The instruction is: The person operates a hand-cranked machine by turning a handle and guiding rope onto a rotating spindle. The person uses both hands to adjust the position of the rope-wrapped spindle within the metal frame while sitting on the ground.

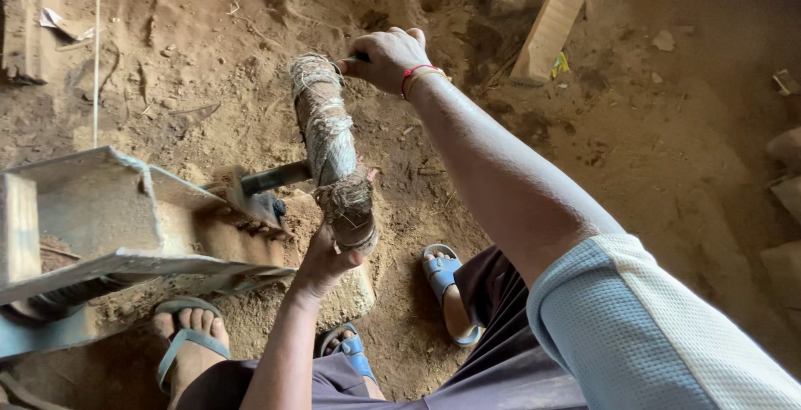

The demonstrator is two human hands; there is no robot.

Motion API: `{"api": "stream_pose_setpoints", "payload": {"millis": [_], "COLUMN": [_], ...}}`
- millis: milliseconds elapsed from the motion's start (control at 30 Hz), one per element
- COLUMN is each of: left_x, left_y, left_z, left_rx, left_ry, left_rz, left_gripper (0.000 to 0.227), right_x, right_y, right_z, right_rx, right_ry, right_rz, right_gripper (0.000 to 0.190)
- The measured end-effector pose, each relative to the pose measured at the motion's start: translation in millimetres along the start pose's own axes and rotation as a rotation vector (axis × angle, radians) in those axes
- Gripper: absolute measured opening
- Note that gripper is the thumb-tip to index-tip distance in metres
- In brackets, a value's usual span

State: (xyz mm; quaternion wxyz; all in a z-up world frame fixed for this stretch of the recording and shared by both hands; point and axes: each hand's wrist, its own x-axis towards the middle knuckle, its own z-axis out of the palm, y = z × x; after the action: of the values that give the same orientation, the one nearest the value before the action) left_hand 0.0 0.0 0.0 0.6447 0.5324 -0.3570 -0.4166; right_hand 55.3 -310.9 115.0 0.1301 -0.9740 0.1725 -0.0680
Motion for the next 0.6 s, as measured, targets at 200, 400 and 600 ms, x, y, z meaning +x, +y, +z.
{"api": "stream_pose_setpoints", "payload": {"millis": [200, 400, 600], "left_x": [-3.6, -2.7, -6.8], "left_y": [12.1, 1.9, 8.7], "left_z": [12.6, 16.3, 17.5], "left_rx": [0.058, 0.048, 0.150], "left_ry": [0.109, 0.072, 0.143], "left_rz": [0.038, 0.109, 0.061], "left_gripper": [0.102, 0.075, 0.080], "right_x": [2.7, 8.7, 12.8], "right_y": [6.9, 13.4, 14.2], "right_z": [6.3, 19.5, 24.3], "right_rx": [0.000, 0.054, 0.052], "right_ry": [0.003, 0.035, -0.031], "right_rz": [0.001, -0.009, 0.038], "right_gripper": [0.054, 0.045, 0.044]}}
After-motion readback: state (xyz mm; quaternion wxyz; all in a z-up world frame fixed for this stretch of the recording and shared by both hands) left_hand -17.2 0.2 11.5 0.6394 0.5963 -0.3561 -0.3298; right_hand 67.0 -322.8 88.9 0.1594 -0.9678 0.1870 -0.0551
